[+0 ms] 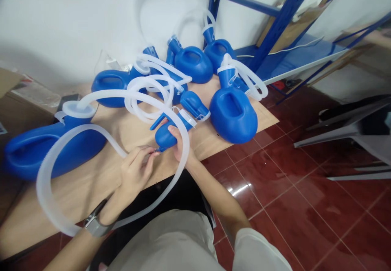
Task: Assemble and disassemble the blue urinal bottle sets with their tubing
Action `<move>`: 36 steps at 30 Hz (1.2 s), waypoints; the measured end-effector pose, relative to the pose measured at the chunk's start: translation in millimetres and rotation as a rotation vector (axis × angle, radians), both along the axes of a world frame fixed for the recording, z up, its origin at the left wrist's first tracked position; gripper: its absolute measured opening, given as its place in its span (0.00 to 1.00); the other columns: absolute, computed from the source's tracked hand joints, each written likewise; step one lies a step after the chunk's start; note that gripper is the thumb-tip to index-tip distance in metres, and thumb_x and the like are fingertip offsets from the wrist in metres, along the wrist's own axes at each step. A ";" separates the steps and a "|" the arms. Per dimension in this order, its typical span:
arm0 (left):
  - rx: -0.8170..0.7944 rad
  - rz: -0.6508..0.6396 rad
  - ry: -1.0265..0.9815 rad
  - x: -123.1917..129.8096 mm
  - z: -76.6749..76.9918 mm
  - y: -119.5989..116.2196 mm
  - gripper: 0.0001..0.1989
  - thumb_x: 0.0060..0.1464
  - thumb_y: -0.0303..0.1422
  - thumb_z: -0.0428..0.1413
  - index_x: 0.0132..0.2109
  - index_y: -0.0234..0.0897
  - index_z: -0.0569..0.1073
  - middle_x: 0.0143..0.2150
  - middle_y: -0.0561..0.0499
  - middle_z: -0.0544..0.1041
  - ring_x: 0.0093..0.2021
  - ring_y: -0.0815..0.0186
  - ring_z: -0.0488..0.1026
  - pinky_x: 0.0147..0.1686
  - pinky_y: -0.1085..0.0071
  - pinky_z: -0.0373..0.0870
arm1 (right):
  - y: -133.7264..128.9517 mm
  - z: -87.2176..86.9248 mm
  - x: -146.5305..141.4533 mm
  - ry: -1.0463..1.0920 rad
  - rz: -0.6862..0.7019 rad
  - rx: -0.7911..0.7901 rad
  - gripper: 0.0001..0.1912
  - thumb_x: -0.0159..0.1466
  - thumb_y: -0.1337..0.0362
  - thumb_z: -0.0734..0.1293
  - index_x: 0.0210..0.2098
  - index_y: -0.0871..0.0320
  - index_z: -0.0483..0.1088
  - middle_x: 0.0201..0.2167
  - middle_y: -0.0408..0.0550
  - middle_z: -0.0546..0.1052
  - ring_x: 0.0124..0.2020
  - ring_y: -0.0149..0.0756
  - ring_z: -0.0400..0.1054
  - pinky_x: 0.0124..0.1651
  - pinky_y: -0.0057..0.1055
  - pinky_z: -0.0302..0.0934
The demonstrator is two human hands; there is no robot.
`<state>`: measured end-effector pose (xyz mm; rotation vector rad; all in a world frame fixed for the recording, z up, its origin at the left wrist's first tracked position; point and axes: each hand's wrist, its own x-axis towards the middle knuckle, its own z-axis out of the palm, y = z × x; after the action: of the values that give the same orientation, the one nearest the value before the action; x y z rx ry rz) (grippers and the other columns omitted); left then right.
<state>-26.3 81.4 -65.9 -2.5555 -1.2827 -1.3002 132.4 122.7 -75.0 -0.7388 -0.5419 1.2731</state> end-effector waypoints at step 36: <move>0.086 0.028 0.458 -3.2 10.1 5.6 0.13 0.67 0.21 0.50 0.35 0.40 0.70 0.29 0.51 0.72 0.31 0.61 0.70 0.31 0.64 0.60 | 0.5 -2.5 -3.6 0.016 0.004 -0.037 0.15 0.59 0.55 0.78 0.42 0.56 0.79 0.41 0.46 0.84 0.49 0.43 0.77 0.59 0.40 0.71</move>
<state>-29.5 87.0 -55.8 -2.5515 -1.1337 -0.6826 128.8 123.2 -77.5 -0.7575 -0.5086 1.2950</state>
